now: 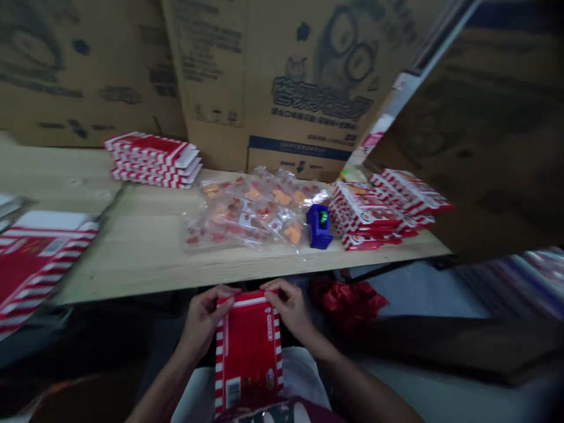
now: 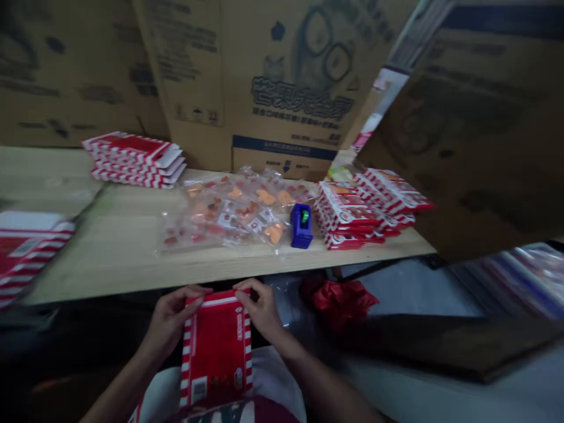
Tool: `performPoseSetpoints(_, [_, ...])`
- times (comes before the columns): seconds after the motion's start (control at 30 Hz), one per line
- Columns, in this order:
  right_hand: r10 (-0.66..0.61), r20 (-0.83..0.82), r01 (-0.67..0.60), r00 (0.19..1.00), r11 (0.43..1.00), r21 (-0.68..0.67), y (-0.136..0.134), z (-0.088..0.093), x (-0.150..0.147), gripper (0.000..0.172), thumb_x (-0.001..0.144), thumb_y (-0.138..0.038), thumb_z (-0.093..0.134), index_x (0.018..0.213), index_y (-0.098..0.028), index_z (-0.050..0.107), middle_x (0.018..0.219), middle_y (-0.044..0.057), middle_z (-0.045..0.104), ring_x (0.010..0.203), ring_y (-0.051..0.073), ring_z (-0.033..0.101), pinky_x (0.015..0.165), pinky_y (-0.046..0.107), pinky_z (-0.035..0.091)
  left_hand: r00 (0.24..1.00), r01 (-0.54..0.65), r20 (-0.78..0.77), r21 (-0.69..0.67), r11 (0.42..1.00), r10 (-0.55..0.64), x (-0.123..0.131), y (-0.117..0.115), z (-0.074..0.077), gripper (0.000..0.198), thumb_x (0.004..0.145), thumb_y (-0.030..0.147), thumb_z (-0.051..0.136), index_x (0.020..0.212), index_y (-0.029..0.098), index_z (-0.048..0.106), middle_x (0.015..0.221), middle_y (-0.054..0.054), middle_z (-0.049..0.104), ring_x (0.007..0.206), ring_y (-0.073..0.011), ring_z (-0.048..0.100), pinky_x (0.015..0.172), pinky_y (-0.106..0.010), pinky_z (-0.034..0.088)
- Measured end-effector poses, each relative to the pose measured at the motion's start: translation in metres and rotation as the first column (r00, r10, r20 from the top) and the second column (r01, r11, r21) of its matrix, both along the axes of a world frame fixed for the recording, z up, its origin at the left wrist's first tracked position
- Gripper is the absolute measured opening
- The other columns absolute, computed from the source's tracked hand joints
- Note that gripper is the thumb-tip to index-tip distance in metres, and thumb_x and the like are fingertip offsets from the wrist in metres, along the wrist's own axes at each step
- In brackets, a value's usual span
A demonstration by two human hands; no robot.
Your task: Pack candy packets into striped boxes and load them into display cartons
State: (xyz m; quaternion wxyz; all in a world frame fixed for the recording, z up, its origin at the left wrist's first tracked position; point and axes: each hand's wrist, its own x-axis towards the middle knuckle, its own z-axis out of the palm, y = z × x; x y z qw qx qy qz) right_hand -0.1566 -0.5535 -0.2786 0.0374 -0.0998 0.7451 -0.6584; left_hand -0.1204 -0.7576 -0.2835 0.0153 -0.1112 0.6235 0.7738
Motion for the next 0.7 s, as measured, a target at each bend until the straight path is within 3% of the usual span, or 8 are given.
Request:
performPoseSetpoints(0.13, [0.048,-0.072,-0.046,0.996,0.998,0.032,0.007,-0.008,-0.001,0.009,0.079,-0.04,0.064,0.084,-0.033,0.069,0.092,-0.005,0.073,0.086,0.022,0.068,0.078,0.036,0.054,0.999,-0.052,-0.016,-0.032,0.998,0.051,-0.006,0.005,-0.013,0.022,0.07,0.033,0.079,0.066,0.017,0.065,0.088,-0.006,0.07,0.087,-0.0208,0.065,0.078,-0.028,0.049])
performPoseSetpoints(0.2, [0.003,-0.081,0.002,0.997,0.998,0.06,0.025,-0.005,-0.014,0.021,0.076,-0.039,0.068,0.097,-0.036,0.069,0.1,-0.005,0.072,0.09,0.023,0.068,0.077,0.035,0.054,0.999,-0.044,-0.006,-0.04,0.998,0.044,-0.009,0.007,-0.013,0.022,0.07,0.034,0.079,0.069,0.017,0.065,0.09,-0.005,0.069,0.088,-0.0203,0.064,0.077,-0.026,0.049])
performPoseSetpoints(0.27, [-0.209,-0.104,0.215,0.972,0.975,0.058,0.053,0.0,-0.04,0.032,0.077,-0.042,0.066,0.106,-0.031,0.066,0.106,0.001,0.069,0.093,0.022,0.065,0.076,0.033,0.053,0.999,-0.036,0.002,-0.038,0.999,0.036,-0.011,0.01,-0.01,0.022,0.07,0.035,0.079,0.071,0.017,0.065,0.091,-0.004,0.068,0.089,-0.02,0.064,0.077,-0.025,0.048])
performPoseSetpoints(0.37, [-0.608,-0.147,0.619,0.78,0.784,0.048,0.099,0.007,-0.094,0.037,0.077,-0.048,0.059,0.099,-0.019,0.065,0.099,0.008,0.066,0.088,0.021,0.06,0.073,0.031,0.049,1.0,0.004,0.017,-0.022,1.0,-0.004,-0.014,0.013,-0.004,0.022,0.071,0.037,0.077,0.077,0.019,0.067,0.09,-0.003,0.067,0.086,-0.0183,0.063,0.074,-0.024,0.048])
performPoseSetpoints(0.4, [-0.66,-0.141,0.672,0.738,0.738,0.062,0.111,0.008,-0.111,0.037,0.074,-0.049,0.06,0.093,-0.017,0.066,0.092,0.007,0.066,0.084,0.02,0.058,0.07,0.03,0.048,1.0,0.02,0.018,-0.023,1.0,-0.02,-0.015,0.013,-0.002,0.021,0.072,0.038,0.076,0.08,0.019,0.068,0.09,-0.002,0.066,0.083,-0.0174,0.062,0.071,-0.023,0.048])
performPoseSetpoints(0.47, [-0.689,-0.107,0.697,0.717,0.711,0.091,0.127,0.007,-0.139,0.035,0.065,-0.05,0.065,0.075,-0.016,0.066,0.072,0.004,0.062,0.07,0.018,0.054,0.062,0.028,0.044,0.999,0.046,-0.005,-0.051,0.998,-0.046,-0.016,0.012,-0.001,0.02,0.074,0.037,0.076,0.082,0.02,0.07,0.089,-0.002,0.066,0.08,-0.0163,0.062,0.07,-0.023,0.047])
performPoseSetpoints(0.57, [-0.659,-0.03,0.659,0.751,0.748,0.081,0.131,0.001,-0.161,0.029,0.055,-0.045,0.07,0.057,-0.017,0.063,0.05,-0.002,0.052,0.053,0.014,0.045,0.053,0.027,0.037,0.996,0.05,-0.073,-0.116,0.992,-0.058,-0.015,0.01,-0.002,0.016,0.074,0.034,0.075,0.075,0.019,0.071,0.088,-0.003,0.068,0.084,-0.0173,0.062,0.078,-0.024,0.047])
performPoseSetpoints(0.7, [-0.699,0.032,0.699,0.715,0.715,-0.009,0.123,-0.006,-0.169,0.024,0.05,-0.04,0.069,0.055,-0.018,0.062,0.049,-0.003,0.052,0.053,0.014,0.046,0.052,0.027,0.037,0.997,0.02,-0.07,-0.109,0.994,-0.028,-0.014,0.009,-0.006,0.017,0.073,0.035,0.076,0.074,0.018,0.071,0.094,-0.006,0.069,0.089,-0.0203,0.063,0.08,-0.028,0.049])
